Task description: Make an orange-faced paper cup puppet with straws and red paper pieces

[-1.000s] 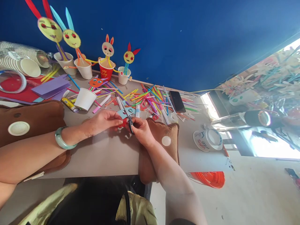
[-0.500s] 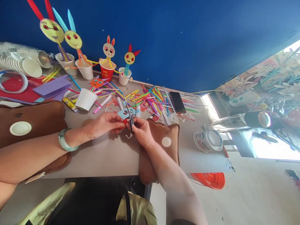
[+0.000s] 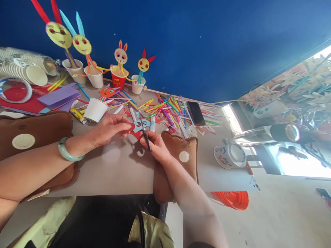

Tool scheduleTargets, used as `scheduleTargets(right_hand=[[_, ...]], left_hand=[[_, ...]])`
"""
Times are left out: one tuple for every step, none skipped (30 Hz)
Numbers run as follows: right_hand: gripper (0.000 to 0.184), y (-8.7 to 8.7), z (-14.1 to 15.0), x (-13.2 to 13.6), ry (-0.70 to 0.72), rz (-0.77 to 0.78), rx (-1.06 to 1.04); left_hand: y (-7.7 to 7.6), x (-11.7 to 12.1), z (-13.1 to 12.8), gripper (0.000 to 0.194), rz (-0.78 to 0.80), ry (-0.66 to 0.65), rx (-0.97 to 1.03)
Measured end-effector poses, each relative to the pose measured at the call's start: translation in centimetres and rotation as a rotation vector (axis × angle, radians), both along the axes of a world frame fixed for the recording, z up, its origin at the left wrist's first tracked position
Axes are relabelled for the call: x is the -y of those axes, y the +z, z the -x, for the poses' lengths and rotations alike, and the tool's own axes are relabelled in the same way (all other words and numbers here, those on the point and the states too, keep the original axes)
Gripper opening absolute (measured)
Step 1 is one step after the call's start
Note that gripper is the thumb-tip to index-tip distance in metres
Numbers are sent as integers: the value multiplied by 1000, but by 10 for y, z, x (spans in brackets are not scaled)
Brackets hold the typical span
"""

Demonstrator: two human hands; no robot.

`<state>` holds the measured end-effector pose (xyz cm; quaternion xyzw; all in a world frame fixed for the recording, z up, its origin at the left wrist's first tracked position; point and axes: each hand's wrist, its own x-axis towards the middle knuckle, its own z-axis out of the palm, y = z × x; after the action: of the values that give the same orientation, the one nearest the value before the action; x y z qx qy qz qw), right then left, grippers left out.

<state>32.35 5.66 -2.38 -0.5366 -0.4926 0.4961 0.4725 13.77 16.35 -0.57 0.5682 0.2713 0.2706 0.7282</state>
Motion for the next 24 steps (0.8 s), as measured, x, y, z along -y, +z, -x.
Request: scheduleTargets(right_hand=[[55, 2, 0, 0, 42, 16, 16], [56, 4, 1, 0, 78, 34, 36], [57, 7, 2, 0, 109, 49, 55], [58, 9, 3, -1, 132, 59, 69], [59, 10, 3, -1, 149, 64, 78], [60, 11, 4, -1, 163, 68, 84], [60, 12, 4, -1, 173, 70, 87], [61, 12, 4, -1, 180, 74, 89], [61, 12, 4, -1, 184, 76, 92], [61, 11, 3, -1, 189, 78, 93], [61, 11, 3, -1, 192, 79, 91], [60, 10, 2, 0, 195, 79, 85], [60, 9, 2, 0, 198, 78, 80], [60, 8, 1, 0, 203, 77, 75], [60, 7, 1, 0, 206, 76, 70], [59, 6, 0, 0, 209, 76, 68], [59, 6, 0, 0, 212, 78, 68], [59, 5, 0, 0, 213, 78, 68], [59, 5, 0, 1, 212, 78, 64], [59, 6, 1, 1, 209, 79, 59], [59, 6, 1, 1, 206, 81, 53], [59, 7, 1, 0, 205, 85, 50], [59, 8, 2, 0, 202, 87, 49], [59, 9, 2, 0, 201, 89, 50]], left_hand=[[1, -1, 0, 15, 0, 7, 6], [2, -2, 1, 14, -4, 14, 9], [2, -3, 1, 13, -10, 18, 9], [3, -4, 1, 12, -18, 21, 9], [4, -4, 1, 12, -24, 23, 7], [5, -4, 1, 11, -31, 25, 3], [5, -4, 2, 11, -37, 27, -2], [6, -4, 2, 11, -43, 28, -8], [7, -3, 2, 10, -48, 27, -13], [8, -3, 2, 10, -52, 25, -16], [9, -3, 2, 10, -54, 21, -17], [9, -3, 2, 11, -55, 16, -16], [9, -3, 2, 11, -55, 13, -14], [10, -3, 3, 11, -58, 11, -13], [10, -3, 3, 11, -62, 9, -15], [10, -3, 3, 11, -68, 9, -18], [11, -3, 3, 10, -72, 12, -21], [11, -3, 3, 11, -76, 13, -24], [12, -2, 3, 11, -78, 15, -25], [12, -2, 3, 11, -78, 15, -25], [12, -2, 3, 11, -77, 17, -24], [12, -2, 3, 11, -77, 19, -24], [13, -2, 3, 11, -78, 20, -25], [13, -2, 3, 10, -80, 19, -27]])
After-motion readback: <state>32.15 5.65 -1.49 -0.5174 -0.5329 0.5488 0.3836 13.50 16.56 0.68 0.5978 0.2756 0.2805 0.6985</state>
